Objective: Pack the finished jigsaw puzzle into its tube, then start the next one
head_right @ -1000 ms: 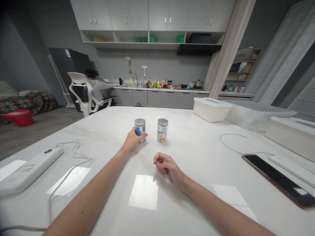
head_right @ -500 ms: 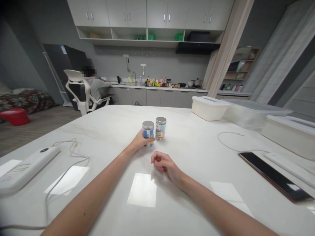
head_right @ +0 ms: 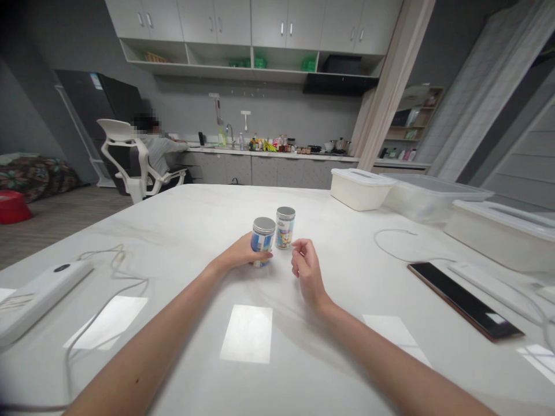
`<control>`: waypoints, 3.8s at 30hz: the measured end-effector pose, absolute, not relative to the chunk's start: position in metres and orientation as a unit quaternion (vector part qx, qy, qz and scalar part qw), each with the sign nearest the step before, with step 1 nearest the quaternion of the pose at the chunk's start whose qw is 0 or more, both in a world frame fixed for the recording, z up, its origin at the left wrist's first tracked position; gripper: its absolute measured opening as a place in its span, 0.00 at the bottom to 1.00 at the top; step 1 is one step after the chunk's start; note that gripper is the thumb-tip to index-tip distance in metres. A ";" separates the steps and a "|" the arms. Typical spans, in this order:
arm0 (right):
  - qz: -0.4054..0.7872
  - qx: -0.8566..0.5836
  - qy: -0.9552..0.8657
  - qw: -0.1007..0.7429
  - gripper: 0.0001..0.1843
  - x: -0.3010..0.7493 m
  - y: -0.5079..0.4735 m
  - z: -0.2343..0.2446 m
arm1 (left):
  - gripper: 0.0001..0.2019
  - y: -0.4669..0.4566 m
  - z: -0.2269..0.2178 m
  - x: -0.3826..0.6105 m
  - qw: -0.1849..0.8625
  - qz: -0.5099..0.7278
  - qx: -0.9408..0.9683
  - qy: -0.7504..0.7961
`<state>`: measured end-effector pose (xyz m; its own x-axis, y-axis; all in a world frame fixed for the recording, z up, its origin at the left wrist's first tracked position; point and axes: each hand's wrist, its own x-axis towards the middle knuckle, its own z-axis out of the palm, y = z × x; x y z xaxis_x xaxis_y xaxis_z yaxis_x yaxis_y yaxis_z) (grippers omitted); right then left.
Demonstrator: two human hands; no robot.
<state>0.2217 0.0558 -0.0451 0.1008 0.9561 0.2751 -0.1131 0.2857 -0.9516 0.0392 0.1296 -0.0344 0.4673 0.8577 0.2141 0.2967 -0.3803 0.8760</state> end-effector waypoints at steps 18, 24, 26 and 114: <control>0.375 -0.470 -0.529 0.599 0.25 0.224 0.057 -0.038 | 0.12 0.107 -0.016 0.059 0.644 0.115 0.715 0.248; 0.354 -0.403 -0.587 0.607 0.25 0.226 0.048 -0.042 | 0.16 0.108 -0.020 0.054 0.737 0.042 0.642 0.209; 0.326 -0.396 -0.594 0.620 0.25 0.229 0.047 -0.042 | 0.16 0.111 -0.024 0.049 0.757 0.019 0.618 0.210; 0.855 -0.233 -0.178 0.427 0.33 0.221 0.058 -0.034 | 0.21 0.135 -0.040 0.037 0.098 0.312 0.896 0.302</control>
<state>0.2211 0.0581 -0.0337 -0.5266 0.8133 -0.2476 -0.6472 -0.5723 -0.5036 0.0369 0.1352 -0.0399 0.6240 0.6012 0.4992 0.4795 -0.7990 0.3629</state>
